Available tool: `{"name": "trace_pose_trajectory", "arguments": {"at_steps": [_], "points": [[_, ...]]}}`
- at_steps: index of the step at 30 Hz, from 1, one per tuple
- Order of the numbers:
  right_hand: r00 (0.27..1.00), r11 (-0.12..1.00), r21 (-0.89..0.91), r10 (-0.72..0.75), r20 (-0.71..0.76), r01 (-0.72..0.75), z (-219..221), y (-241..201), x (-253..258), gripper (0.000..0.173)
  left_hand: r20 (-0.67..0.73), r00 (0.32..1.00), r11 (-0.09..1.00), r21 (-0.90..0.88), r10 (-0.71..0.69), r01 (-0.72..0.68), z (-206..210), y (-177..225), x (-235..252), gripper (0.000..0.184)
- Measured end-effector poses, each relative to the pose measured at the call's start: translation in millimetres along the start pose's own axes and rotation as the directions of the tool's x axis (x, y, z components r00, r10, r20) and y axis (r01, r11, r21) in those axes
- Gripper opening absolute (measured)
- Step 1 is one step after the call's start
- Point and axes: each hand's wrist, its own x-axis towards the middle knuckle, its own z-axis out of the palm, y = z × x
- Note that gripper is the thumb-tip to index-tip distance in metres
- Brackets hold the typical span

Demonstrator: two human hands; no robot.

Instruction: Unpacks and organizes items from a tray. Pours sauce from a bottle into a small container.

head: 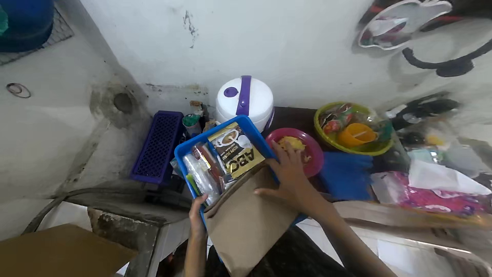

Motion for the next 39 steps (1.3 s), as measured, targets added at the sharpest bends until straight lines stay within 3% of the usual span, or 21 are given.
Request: {"name": "trace_pose_trajectory", "arguments": {"at_steps": [2,6,10,17,21,25,30,35,39], "points": [[1.000,0.993,0.120,0.008,-0.025,-0.005,2.6,1.5,-0.9,0.068,-0.040,0.999,1.000,0.028,0.014,-0.013,3.5,2.9,-1.7,0.027],[0.968,0.932,0.286,-0.177,-0.179,0.224,-6.8,2.8,-19.5,0.032,-0.067,0.997,0.999,0.032,0.041,-0.039,0.3,1.8,0.1,0.023],[0.954,0.839,0.458,-0.284,-0.093,0.294,-8.6,9.4,-28.6,0.031,-0.084,0.995,0.999,0.010,0.054,-0.053,-4.7,-3.2,-0.8,0.023],[0.954,0.965,0.038,-0.250,-0.167,0.259,-5.3,8.5,-4.9,0.067,-0.036,0.999,0.999,0.003,0.036,-0.036,-6.1,-6.1,-3.5,0.023],[0.969,0.973,-0.008,-0.229,-0.089,0.230,-9.4,4.2,4.2,0.082,-0.021,0.999,0.997,0.054,0.049,-0.048,-2.7,-5.3,-2.2,0.019],[0.959,0.959,0.078,-0.266,-0.094,0.273,-14.4,10.1,-2.8,0.063,-0.026,0.999,0.999,0.030,0.041,-0.040,-0.7,-4.3,-2.5,0.022],[0.888,0.862,0.216,-0.445,-0.113,0.459,-14.0,32.2,-12.0,0.014,-0.022,0.999,0.999,-0.021,0.036,-0.036,-1.0,-3.9,-0.7,0.024],[0.850,0.772,0.442,-0.525,0.040,0.456,-18.9,38.9,-20.0,0.012,-0.037,0.998,0.998,0.007,0.056,-0.056,0.8,-2.7,0.3,0.024],[0.843,0.796,0.430,-0.522,0.130,0.427,-22.7,35.5,-22.7,0.025,-0.090,0.994,0.997,-0.048,0.056,-0.061,2.2,-5.7,0.2,0.027]]}}
